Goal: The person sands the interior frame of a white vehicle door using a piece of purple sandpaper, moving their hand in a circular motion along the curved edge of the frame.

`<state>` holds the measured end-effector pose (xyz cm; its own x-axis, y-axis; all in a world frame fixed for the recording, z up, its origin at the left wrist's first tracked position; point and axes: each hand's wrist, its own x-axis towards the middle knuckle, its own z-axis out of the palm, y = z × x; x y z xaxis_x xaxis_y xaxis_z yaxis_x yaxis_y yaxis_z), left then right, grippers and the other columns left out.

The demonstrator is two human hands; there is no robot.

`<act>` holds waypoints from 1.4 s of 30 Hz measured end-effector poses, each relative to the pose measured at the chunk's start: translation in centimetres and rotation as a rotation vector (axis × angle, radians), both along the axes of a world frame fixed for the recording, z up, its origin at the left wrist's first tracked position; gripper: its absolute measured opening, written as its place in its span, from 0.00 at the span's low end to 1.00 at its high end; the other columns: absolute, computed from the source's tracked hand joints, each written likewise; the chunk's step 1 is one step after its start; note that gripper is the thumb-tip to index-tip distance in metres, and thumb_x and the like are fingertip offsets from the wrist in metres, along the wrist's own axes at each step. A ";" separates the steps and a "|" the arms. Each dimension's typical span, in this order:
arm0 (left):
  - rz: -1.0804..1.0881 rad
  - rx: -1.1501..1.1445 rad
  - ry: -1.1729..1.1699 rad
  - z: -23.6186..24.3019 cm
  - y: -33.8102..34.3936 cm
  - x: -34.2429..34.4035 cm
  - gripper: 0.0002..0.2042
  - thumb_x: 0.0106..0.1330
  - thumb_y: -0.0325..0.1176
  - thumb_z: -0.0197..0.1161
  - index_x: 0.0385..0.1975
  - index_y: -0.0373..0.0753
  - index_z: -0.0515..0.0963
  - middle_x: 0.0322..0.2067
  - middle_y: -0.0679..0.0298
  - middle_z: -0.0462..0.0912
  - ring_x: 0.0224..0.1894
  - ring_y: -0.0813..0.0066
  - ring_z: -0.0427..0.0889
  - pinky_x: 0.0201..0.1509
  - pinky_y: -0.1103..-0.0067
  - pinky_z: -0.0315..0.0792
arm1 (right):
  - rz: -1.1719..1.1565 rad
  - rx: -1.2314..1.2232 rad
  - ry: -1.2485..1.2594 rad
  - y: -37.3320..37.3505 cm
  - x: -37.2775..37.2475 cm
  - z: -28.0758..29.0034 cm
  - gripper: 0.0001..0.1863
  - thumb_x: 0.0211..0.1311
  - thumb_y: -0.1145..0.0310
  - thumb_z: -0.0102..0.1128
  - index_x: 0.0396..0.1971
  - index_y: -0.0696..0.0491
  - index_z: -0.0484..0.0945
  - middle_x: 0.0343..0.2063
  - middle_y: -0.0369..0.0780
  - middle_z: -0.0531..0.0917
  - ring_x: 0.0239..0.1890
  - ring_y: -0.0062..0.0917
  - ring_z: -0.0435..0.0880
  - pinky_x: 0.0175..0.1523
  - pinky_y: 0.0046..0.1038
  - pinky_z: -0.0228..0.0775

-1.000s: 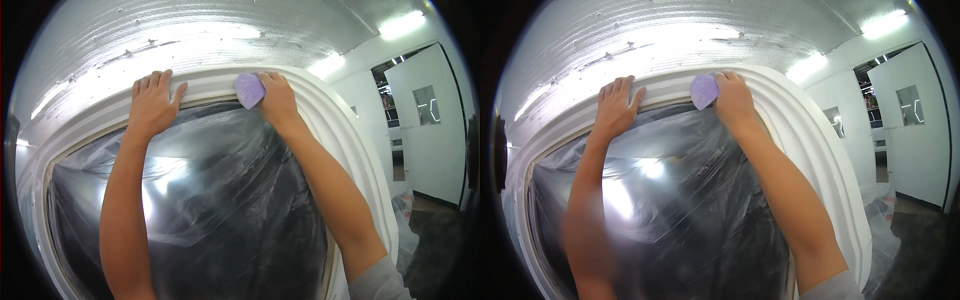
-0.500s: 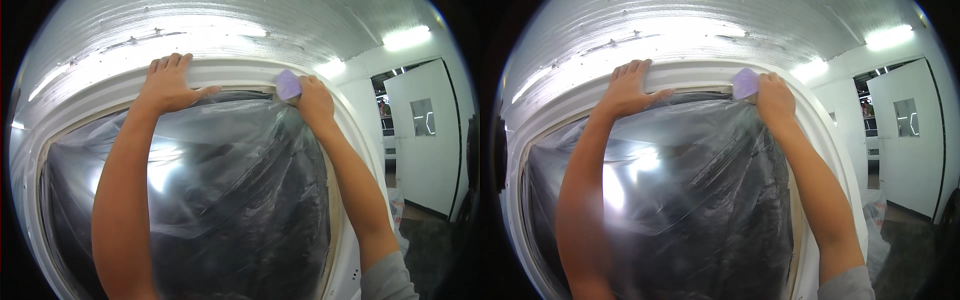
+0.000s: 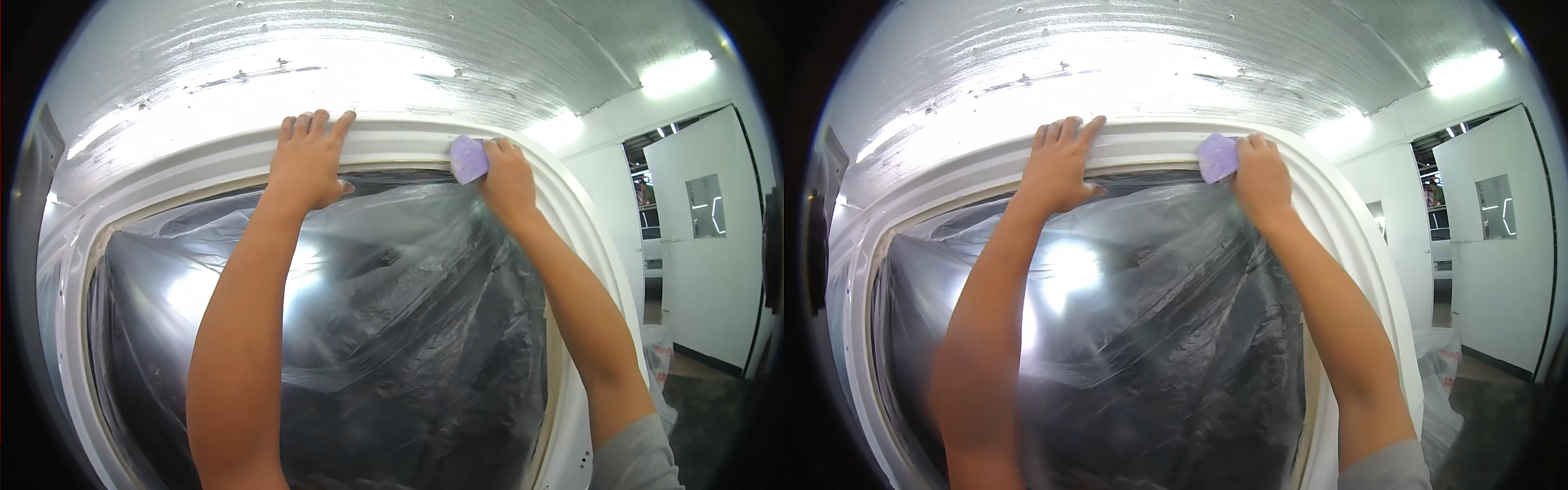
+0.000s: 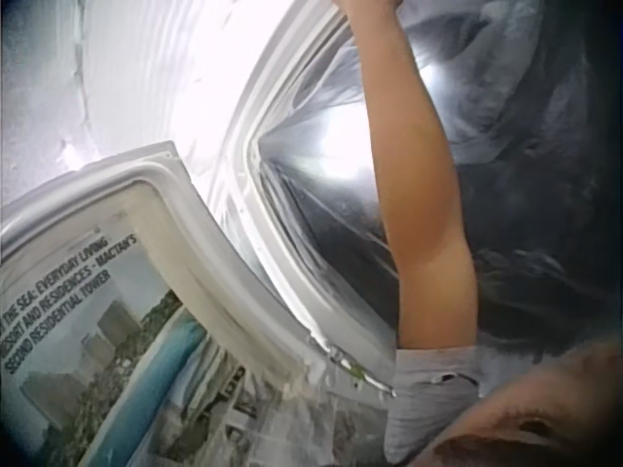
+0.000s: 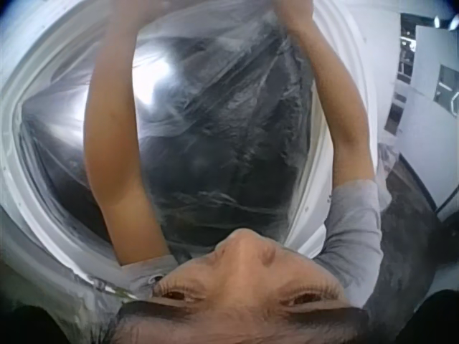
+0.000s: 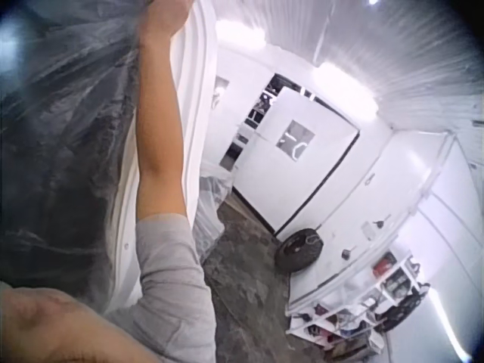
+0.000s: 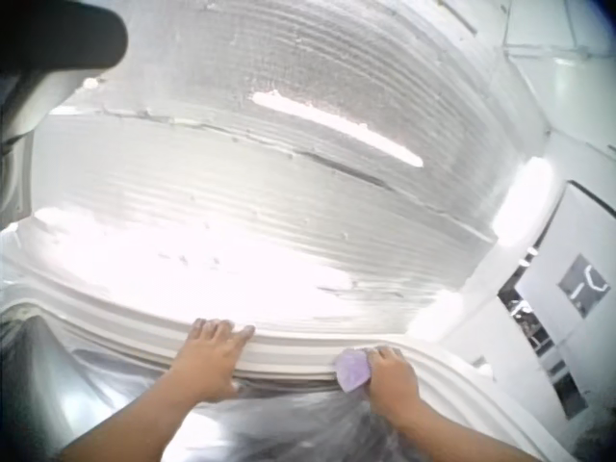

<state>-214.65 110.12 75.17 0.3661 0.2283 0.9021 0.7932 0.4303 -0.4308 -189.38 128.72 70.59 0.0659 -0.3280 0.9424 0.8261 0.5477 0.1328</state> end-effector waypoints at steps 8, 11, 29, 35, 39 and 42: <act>-0.094 -0.042 0.011 1.7 0.1 -1.2 0.33 0.67 0.49 0.60 0.71 0.50 0.60 0.64 0.48 0.65 0.67 0.49 0.62 0.73 0.59 0.51 | -0.054 -0.105 0.009 -0.6 0.1 -0.6 0.16 0.54 0.75 0.62 0.45 0.58 0.78 0.44 0.46 0.81 0.52 0.41 0.79 0.52 0.38 0.75; -0.126 -0.066 -0.062 2.4 0.1 -1.1 0.28 0.72 0.51 0.51 0.70 0.51 0.62 0.65 0.48 0.64 0.67 0.48 0.62 0.73 0.60 0.51 | 0.019 0.003 -0.067 -0.5 0.4 -0.2 0.17 0.54 0.75 0.62 0.46 0.58 0.77 0.45 0.46 0.81 0.52 0.42 0.78 0.53 0.38 0.75; -0.125 -0.080 -0.114 1.7 -0.3 -1.8 0.27 0.72 0.49 0.51 0.70 0.55 0.63 0.67 0.49 0.64 0.71 0.47 0.58 0.76 0.59 0.47 | -0.080 -0.286 0.066 -1.8 1.5 -4.1 0.17 0.55 0.75 0.60 0.47 0.59 0.77 0.45 0.46 0.80 0.51 0.40 0.79 0.54 0.37 0.76; -0.083 -0.066 -0.135 1.7 0.4 0.0 0.28 0.71 0.50 0.51 0.71 0.55 0.62 0.67 0.48 0.62 0.71 0.45 0.57 0.76 0.56 0.44 | 0.105 0.064 -0.138 -0.1 -1.2 1.5 0.19 0.53 0.77 0.59 0.48 0.59 0.77 0.49 0.46 0.80 0.56 0.41 0.77 0.58 0.37 0.75; -0.042 -0.103 -0.172 2.1 -0.5 -0.6 0.29 0.71 0.53 0.50 0.71 0.57 0.61 0.67 0.49 0.61 0.72 0.47 0.54 0.76 0.56 0.40 | 0.028 -0.060 -0.072 -0.1 -1.0 0.4 0.20 0.55 0.79 0.54 0.50 0.59 0.77 0.51 0.45 0.80 0.58 0.40 0.77 0.59 0.37 0.74; -0.022 -0.130 -0.197 2.1 -0.1 0.2 0.29 0.71 0.55 0.49 0.72 0.58 0.60 0.67 0.50 0.60 0.72 0.47 0.53 0.76 0.56 0.40 | 0.060 0.032 -0.061 -0.1 -3.1 1.1 0.20 0.55 0.80 0.54 0.50 0.58 0.77 0.50 0.44 0.80 0.57 0.39 0.77 0.57 0.36 0.76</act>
<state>-214.41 110.00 77.27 0.1922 0.3410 0.9202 0.8758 0.3634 -0.3176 -192.49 128.65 71.71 0.0294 -0.3556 0.9342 0.7817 0.5906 0.2002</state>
